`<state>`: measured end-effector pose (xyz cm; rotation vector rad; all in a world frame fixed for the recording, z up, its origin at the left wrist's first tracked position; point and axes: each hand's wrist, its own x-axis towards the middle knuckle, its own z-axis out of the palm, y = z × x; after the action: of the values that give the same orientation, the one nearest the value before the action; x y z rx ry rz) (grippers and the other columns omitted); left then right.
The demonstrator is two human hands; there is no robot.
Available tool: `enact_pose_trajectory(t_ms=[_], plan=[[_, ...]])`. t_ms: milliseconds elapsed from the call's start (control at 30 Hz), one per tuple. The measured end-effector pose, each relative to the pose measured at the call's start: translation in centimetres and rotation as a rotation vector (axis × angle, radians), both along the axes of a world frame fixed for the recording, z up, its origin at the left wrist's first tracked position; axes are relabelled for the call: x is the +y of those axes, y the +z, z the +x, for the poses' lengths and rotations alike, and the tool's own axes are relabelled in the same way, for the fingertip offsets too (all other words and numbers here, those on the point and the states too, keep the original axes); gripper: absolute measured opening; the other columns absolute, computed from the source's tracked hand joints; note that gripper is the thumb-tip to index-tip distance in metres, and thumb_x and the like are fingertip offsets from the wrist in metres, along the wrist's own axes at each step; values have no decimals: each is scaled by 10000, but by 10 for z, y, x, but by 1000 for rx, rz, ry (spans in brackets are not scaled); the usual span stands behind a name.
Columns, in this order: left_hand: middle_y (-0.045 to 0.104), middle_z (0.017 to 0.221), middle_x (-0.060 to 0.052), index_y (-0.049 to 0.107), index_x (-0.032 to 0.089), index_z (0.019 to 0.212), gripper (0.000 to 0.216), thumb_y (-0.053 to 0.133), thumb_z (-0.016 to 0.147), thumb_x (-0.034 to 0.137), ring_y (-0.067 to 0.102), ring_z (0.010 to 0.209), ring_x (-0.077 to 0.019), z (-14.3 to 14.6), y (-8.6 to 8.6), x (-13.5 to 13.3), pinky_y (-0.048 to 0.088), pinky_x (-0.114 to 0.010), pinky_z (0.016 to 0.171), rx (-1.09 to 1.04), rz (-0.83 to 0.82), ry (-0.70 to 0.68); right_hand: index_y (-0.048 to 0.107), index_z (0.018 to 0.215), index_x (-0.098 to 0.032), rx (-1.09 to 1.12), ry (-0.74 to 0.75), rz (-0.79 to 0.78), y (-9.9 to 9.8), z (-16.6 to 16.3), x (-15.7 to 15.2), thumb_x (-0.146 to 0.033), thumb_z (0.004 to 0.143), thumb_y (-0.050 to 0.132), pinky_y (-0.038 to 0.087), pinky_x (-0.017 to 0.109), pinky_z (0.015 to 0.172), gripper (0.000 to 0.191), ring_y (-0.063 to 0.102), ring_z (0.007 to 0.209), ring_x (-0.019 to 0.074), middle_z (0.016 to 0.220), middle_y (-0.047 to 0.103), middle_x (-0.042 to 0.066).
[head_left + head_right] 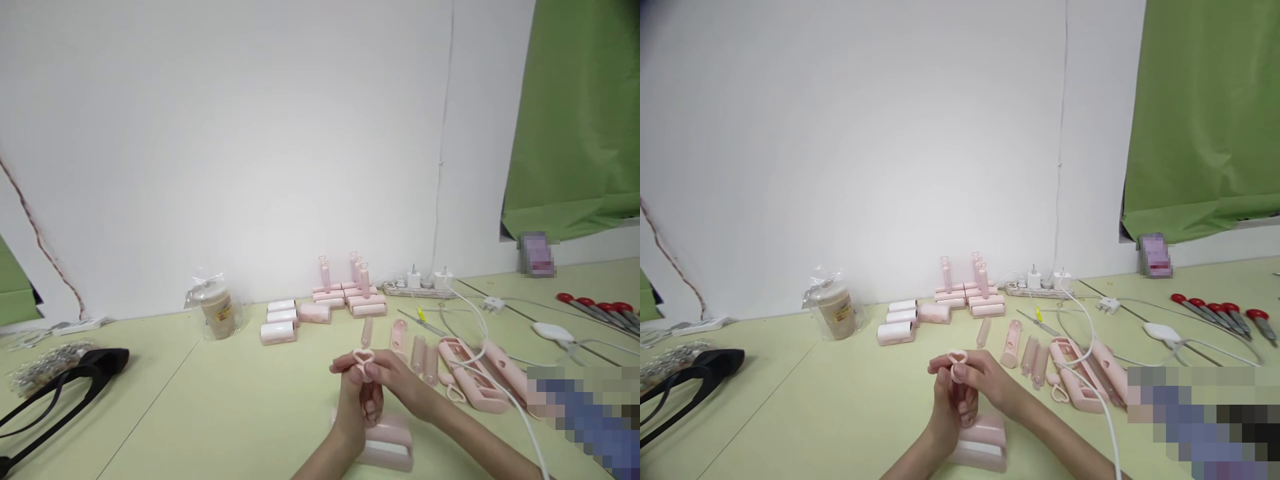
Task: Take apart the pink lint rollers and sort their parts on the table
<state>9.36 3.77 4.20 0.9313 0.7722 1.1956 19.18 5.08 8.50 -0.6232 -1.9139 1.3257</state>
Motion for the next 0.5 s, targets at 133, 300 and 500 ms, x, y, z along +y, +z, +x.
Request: enact_pose_trajectory(t_ms=[133, 300, 500], plan=[[204, 259, 83, 331, 191, 330, 700, 307, 406, 886, 153, 236, -12, -1, 6, 1, 67, -198, 311, 3, -39, -47, 602, 1037, -176, -73, 73, 73, 21, -2, 10, -475, 794, 467, 472, 291, 687, 408, 598, 821, 198, 964, 635, 76], [225, 240, 69, 357, 188, 319, 716, 275, 424, 891, 168, 215, -24, 0, 8, 0, 79, -204, 289, -1, -38, -22, 536, 1136, -215, -146, 131, 93, 25, -10, 16, -386, 821, 427, 418, 369, 833, 374, 541, 971, 218, 1103, 581, 72], [233, 244, 78, 321, 206, 366, 655, 365, 448, 855, 178, 241, -25, 0, 2, -2, 91, -203, 313, 37, 28, 11, 472, 1190, -245, -224, 181, 28, 22, -9, 9, -349, 859, 335, 454, 352, 778, 373, 562, 937, 200, 1081, 589, 69]])
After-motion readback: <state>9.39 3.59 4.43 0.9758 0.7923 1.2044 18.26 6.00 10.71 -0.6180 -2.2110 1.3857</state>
